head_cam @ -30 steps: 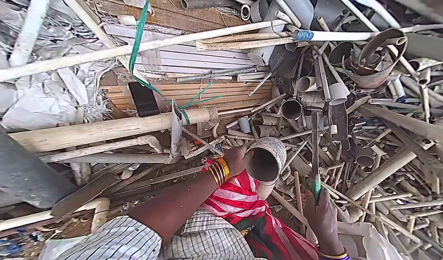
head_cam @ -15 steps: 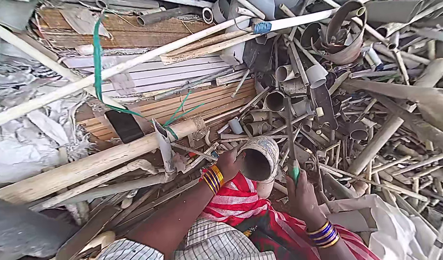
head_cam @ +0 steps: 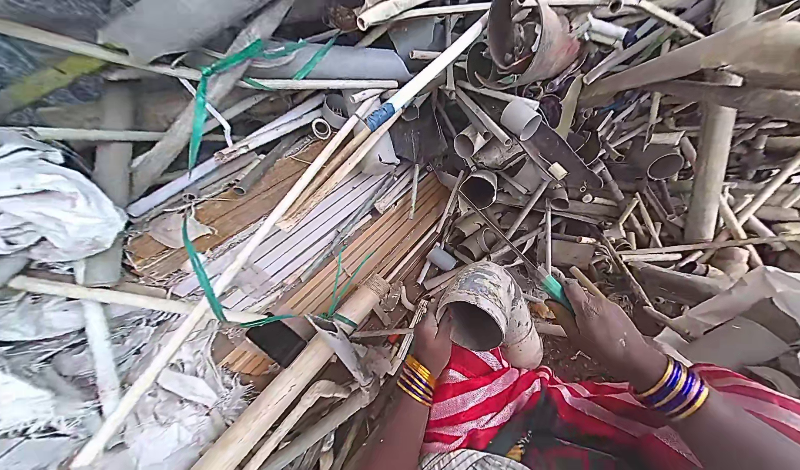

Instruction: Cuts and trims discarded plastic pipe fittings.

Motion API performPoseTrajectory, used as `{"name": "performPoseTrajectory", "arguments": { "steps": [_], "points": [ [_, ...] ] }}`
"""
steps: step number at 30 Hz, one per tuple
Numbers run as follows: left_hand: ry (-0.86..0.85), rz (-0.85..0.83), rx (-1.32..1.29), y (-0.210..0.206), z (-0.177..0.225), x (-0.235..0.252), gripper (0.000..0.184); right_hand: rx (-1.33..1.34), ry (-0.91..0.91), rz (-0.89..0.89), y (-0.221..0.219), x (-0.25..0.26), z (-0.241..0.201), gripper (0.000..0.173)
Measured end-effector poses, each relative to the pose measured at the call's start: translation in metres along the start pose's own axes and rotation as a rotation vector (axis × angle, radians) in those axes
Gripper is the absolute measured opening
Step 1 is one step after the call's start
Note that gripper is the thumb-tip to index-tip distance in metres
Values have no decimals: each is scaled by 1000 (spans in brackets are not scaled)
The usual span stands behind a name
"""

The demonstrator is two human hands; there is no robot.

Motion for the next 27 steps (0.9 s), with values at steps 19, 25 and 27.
{"name": "performPoseTrajectory", "arguments": {
  "steps": [19, 25, 27],
  "points": [
    [49, 56, -98, 1, -5, -2, 42, 109, 97, -22, 1, 5, -2, 39],
    [55, 43, -97, -2, -5, -3, 39, 42, -58, -541, -27, 5, 10, 39],
    [60, 41, -93, -1, -5, -2, 41, 34, -1, -297, -8, 7, 9, 39]
  ]
}}
Point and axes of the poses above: each hand's wrist, its own x-axis towards the middle knuckle, its own y-axis out of the back of the hand, z = x × y, the point moved 7 cm from there along x, towards the middle knuckle, and after that the axes turned 9 degrees about -x, right-handed, at the moved point
